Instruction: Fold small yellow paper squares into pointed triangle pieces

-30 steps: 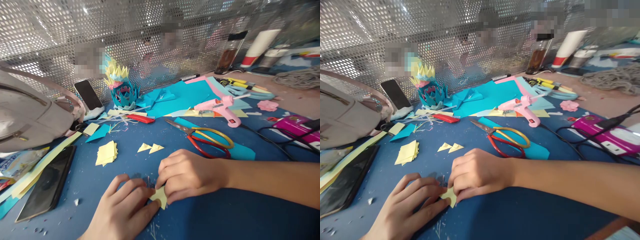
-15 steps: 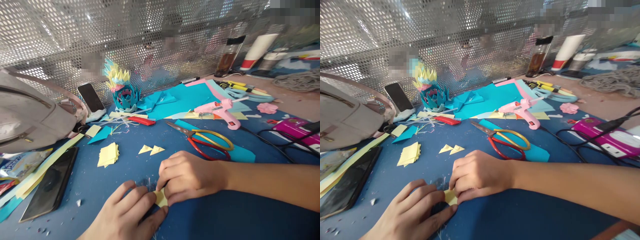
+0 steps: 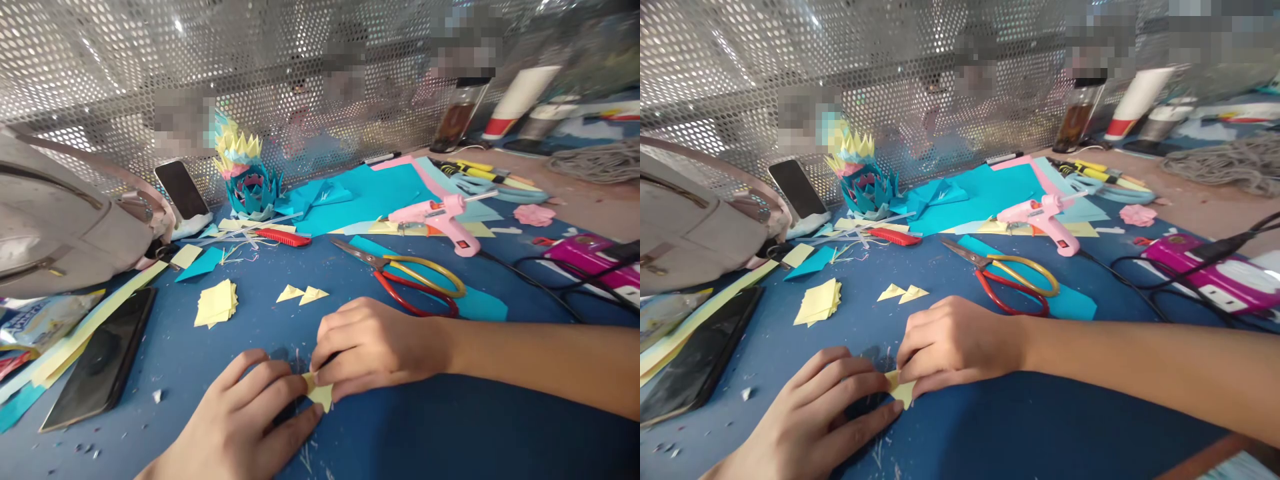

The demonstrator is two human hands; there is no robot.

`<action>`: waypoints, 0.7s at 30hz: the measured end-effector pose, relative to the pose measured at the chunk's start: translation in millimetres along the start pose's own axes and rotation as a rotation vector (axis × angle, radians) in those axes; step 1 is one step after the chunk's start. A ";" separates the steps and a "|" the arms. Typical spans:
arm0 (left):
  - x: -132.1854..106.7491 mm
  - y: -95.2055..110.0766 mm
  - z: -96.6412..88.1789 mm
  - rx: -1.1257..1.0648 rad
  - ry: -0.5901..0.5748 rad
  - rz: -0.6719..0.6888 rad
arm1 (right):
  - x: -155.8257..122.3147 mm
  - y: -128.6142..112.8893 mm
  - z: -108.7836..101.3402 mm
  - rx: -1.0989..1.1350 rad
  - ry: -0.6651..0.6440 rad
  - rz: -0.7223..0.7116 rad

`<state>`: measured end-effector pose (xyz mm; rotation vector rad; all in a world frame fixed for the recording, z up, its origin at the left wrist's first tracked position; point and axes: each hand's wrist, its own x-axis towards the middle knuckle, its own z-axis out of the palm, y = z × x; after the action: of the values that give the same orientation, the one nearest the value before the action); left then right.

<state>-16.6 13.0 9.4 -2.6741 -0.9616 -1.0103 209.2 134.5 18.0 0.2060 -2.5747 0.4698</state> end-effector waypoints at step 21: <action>-6.0 -4.4 -4.2 0.012 -0.054 0.031 | 0.6 -0.9 0.6 -0.012 -0.025 0.013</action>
<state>-25.0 11.9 8.4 -2.7110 -0.9296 -0.9275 208.7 133.4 18.0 0.1920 -2.6044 0.4596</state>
